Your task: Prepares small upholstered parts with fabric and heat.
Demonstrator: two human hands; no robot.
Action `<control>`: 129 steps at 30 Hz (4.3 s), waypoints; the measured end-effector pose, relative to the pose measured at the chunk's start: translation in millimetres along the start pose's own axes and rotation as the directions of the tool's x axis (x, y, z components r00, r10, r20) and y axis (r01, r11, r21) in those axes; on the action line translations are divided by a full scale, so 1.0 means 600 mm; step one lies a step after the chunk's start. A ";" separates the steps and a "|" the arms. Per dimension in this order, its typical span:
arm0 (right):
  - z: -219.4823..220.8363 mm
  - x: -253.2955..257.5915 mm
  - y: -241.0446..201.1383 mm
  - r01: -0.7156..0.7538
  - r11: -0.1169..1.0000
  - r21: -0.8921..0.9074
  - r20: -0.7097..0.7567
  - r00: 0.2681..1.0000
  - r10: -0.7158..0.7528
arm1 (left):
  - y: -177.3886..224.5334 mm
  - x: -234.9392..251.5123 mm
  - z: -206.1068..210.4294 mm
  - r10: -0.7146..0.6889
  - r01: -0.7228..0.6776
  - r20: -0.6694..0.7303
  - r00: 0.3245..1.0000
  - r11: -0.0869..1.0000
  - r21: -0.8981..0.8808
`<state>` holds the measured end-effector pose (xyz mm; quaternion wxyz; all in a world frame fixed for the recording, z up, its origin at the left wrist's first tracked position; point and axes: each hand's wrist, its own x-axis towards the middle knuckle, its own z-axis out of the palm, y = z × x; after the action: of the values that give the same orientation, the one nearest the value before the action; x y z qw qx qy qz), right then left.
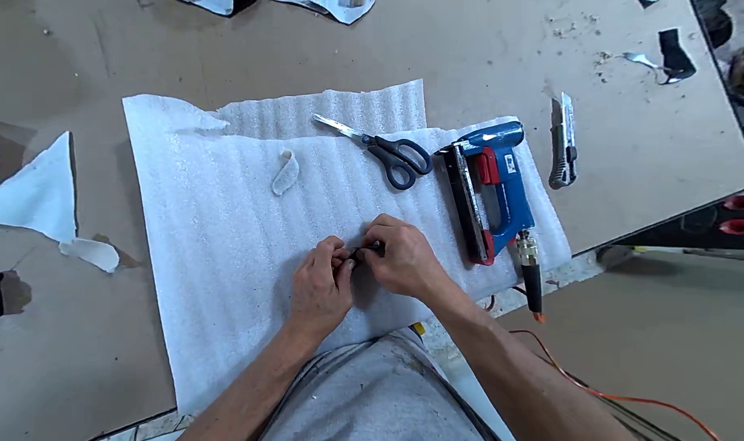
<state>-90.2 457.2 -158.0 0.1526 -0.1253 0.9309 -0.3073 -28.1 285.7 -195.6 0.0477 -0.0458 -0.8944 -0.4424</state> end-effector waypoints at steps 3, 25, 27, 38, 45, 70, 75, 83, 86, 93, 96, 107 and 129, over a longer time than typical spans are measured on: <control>0.007 -0.008 -0.005 -0.009 1.000 -0.017 -0.037 0.999 0.009 | -0.004 -0.010 -0.001 0.101 -0.100 -0.004 0.995 0.995 0.029; -0.001 0.005 -0.008 -0.179 0.980 0.092 0.013 0.984 0.178 | 0.026 -0.003 0.004 0.013 -0.015 0.006 1.000 0.957 0.288; -0.005 -0.002 -0.003 -0.162 0.978 0.134 0.019 0.987 0.161 | 0.029 0.002 0.003 -0.051 0.041 0.029 0.998 0.960 0.277; -0.151 -0.043 0.130 -0.562 0.770 -0.301 -0.431 0.801 0.416 | 0.033 0.014 0.001 -0.130 0.091 0.111 0.985 0.950 0.300; -0.167 -0.035 0.143 -0.601 0.783 -0.160 -0.482 0.740 0.469 | 0.031 0.007 0.006 -0.133 0.106 0.066 0.989 0.943 0.315; -0.086 -0.204 -0.142 -0.394 0.919 -0.008 0.117 0.912 0.393 | 0.018 -0.006 0.015 -0.034 0.041 -0.029 0.999 0.962 0.270; -0.080 -0.195 -0.145 -0.420 0.907 -0.017 0.116 0.900 0.419 | 0.018 -0.008 0.016 -0.030 0.036 -0.027 0.999 0.967 0.251; -0.071 -0.196 -0.137 -0.419 0.908 -0.025 0.118 0.900 0.419 | 0.015 -0.011 0.016 -0.023 0.030 -0.035 0.999 0.971 0.238; -0.070 -0.197 -0.133 -0.421 0.907 -0.012 0.129 0.899 0.419 | 0.014 -0.011 0.016 -0.013 0.021 -0.033 0.999 0.971 0.240; -0.070 -0.194 -0.123 -0.425 0.905 0.015 0.158 0.895 0.418 | 0.011 -0.015 0.012 -0.014 0.015 -0.007 1.000 0.975 0.223; -0.066 -0.194 -0.124 -0.424 0.906 0.017 0.142 0.898 0.417 | 0.012 -0.014 0.009 -0.017 0.015 0.006 1.000 0.975 0.223; -0.079 -0.236 -0.095 -0.386 0.918 0.094 0.074 0.922 0.380 | 0.012 -0.012 0.008 -0.021 0.014 0.030 0.999 0.971 0.238; -0.101 -0.236 -0.076 -0.355 0.931 0.078 0.056 0.934 0.352 | 0.021 -0.012 0.029 0.035 -0.021 -0.054 0.998 0.967 0.253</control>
<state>24.7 500.2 -54.8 0.2298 0.0447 0.9206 -0.3124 -20.0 306.8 -197.0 0.0852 -0.0392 -0.9409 -0.3255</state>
